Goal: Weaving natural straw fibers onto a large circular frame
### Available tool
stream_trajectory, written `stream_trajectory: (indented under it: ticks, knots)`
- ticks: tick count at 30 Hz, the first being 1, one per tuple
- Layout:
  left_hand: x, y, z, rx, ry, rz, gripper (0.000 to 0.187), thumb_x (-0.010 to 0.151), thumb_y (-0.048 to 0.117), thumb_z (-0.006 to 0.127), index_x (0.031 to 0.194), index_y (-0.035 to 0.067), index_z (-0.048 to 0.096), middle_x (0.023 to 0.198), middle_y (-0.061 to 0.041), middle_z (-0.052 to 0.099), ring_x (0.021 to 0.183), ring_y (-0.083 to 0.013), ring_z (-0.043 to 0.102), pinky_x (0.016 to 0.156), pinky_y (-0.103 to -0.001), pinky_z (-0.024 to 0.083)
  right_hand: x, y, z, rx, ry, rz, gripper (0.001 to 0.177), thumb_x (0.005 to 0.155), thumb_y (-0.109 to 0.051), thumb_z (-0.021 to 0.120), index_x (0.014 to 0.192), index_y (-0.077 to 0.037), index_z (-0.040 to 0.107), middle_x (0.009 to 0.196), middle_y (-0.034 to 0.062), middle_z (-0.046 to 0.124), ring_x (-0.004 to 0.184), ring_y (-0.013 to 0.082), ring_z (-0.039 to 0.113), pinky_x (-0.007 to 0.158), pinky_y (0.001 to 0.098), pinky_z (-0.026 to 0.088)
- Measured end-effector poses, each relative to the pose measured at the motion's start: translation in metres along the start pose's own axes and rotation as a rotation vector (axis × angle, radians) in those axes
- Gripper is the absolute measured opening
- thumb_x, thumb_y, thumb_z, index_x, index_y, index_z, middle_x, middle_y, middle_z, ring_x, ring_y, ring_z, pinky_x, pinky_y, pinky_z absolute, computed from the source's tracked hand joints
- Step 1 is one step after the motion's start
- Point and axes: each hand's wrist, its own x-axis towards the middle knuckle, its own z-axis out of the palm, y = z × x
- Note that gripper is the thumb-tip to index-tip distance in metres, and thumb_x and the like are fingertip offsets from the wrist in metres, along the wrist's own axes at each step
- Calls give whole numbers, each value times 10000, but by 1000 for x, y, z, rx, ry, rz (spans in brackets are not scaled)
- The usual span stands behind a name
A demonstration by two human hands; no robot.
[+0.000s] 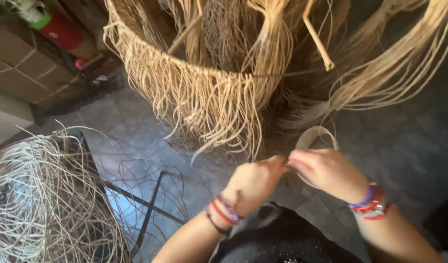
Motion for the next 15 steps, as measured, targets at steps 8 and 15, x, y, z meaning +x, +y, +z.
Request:
stream_trajectory:
  ticks: [8, 15]
  knots:
    - [-10, -81, -40, 735, -386, 277, 322, 903, 306, 659, 1219, 335, 710, 1368, -36, 554, 985, -111, 651, 501, -318, 585, 16, 27, 6, -66, 5, 140, 154, 976, -316, 594, 938, -219, 707, 726, -73, 757, 574, 112, 706, 548, 336, 550]
    - [45, -13, -28, -180, -66, -67, 570, 970, 432, 549, 1410, 91, 428, 905, -160, 753, 737, -410, 728, 608, -528, 543, 44, 23, 5, 66, -31, 35, 142, 948, -249, 644, 872, -135, 681, 809, 38, 779, 673, 241, 757, 589, 424, 519]
